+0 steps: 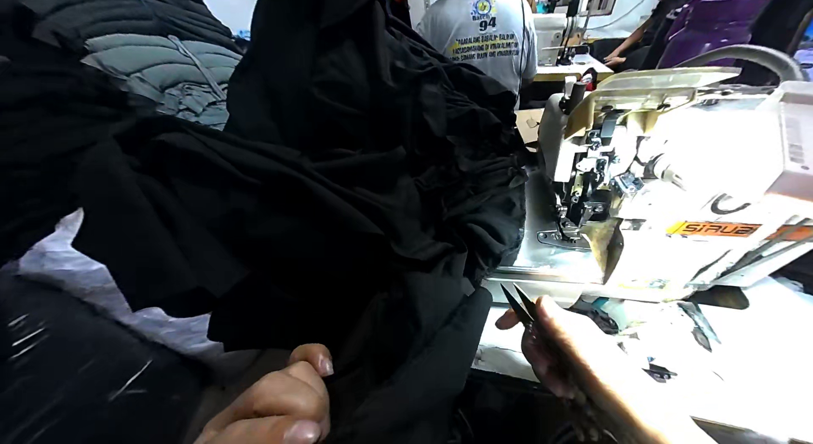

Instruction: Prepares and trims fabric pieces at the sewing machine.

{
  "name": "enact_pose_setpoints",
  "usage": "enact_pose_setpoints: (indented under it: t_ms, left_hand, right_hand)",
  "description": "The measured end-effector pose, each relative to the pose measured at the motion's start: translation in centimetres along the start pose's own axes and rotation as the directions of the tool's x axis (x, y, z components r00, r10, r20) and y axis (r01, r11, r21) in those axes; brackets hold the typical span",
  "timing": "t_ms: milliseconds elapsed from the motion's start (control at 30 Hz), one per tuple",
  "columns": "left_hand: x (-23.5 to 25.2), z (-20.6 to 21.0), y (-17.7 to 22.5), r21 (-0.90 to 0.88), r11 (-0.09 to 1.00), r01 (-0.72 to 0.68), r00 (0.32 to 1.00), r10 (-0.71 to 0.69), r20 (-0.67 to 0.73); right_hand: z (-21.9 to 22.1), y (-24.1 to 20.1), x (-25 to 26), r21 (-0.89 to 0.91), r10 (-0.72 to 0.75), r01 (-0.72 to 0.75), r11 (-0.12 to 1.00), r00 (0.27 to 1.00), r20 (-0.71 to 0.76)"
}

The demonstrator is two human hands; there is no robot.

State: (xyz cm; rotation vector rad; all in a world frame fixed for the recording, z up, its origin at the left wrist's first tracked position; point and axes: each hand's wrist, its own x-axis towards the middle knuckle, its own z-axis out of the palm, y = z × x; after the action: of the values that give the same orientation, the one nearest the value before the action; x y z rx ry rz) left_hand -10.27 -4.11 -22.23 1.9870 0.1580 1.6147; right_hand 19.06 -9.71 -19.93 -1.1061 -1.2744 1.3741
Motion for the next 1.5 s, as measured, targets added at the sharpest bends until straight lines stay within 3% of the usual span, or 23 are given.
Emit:
enact_pose_setpoints:
  t_ms: [267,500,600,733,800,900,933,1000,1067,1133,1200,1300,1400,1433,1500]
  left_hand:
    - [-0.3,-0.8,0.2,0.010,1.000,0.002,0.997,-0.003,0.074]
    - [-0.6,-1.2,0.1,0.055,0.998,0.041,0.997,-0.044,0.061]
    - [-0.9,-1.3,0.0,-0.010,0.995,0.101,0.995,-0.101,-0.021]
    - [-0.3,-0.2,0.8,-0.392,0.913,0.115,0.928,-0.240,-0.286]
    - [1.0,0.1,1.9,-0.499,0.862,0.088,0.878,-0.303,-0.370]
    - [2.8,0.5,2.7,-0.427,0.904,0.002,0.770,-0.274,-0.576]
    - [2.8,0.1,2.6,-0.411,0.912,-0.008,0.777,-0.253,-0.576]
    - [3.2,0.2,2.6,-0.434,0.898,0.066,0.858,-0.274,-0.435]
    - [4.2,1.2,2.9,-0.328,0.910,0.254,0.940,-0.312,-0.136]
    - [5.5,2.4,2.5,0.067,0.938,0.340,0.923,-0.346,0.167]
    - [6.7,5.5,1.3,0.420,0.866,0.271,0.913,-0.369,0.172]
    - [8.5,9.9,-1.6,0.710,0.688,0.146,0.946,-0.306,0.102]
    - [10.8,12.5,-2.6,0.815,0.542,0.203,0.867,-0.487,0.107]
    - [11.0,12.8,-3.2,0.830,0.525,0.188,0.864,-0.490,0.114]
    - [10.2,12.2,-4.4,0.835,0.546,0.069,0.942,-0.312,0.126]
  right_hand:
    - [0.8,-1.3,2.0,-0.017,0.136,-0.135,0.991,0.989,0.059]
    - [1.0,-0.8,2.8,0.105,-0.012,0.013,0.994,1.000,-0.016]
    - [0.6,-0.4,1.5,-0.060,-0.094,0.095,0.994,0.995,0.023]
    - [-0.8,-0.6,-2.3,-0.447,-0.259,0.296,0.844,0.955,0.144]
    - [-2.1,-0.6,-4.5,-0.557,-0.296,0.281,0.781,0.953,0.066]
    - [-5.2,-0.1,-7.4,-0.605,-0.288,0.097,0.790,0.930,-0.227]
    - [-6.5,0.3,-8.3,-0.652,-0.307,0.026,0.757,0.896,-0.321]
    - [-9.6,1.1,-10.0,-0.772,-0.379,-0.112,0.626,0.821,-0.427]
    - [-11.8,1.3,-11.5,-0.806,-0.411,-0.223,0.548,0.768,-0.491]
    - [-12.4,0.9,-12.3,-0.764,-0.402,-0.287,0.578,0.714,-0.573]
    - [-12.6,1.3,-12.5,-0.744,-0.402,-0.292,0.601,0.694,-0.597]
    - [-11.8,2.4,-11.9,-0.787,-0.440,-0.212,0.580,0.731,-0.522]
    - [-9.8,2.2,-10.9,-0.813,-0.470,-0.145,0.565,0.753,-0.461]
    - [-9.4,2.2,-10.5,-0.814,-0.477,-0.120,0.569,0.758,-0.445]
    - [-8.9,2.2,-10.1,-0.804,-0.489,-0.069,0.590,0.763,-0.424]
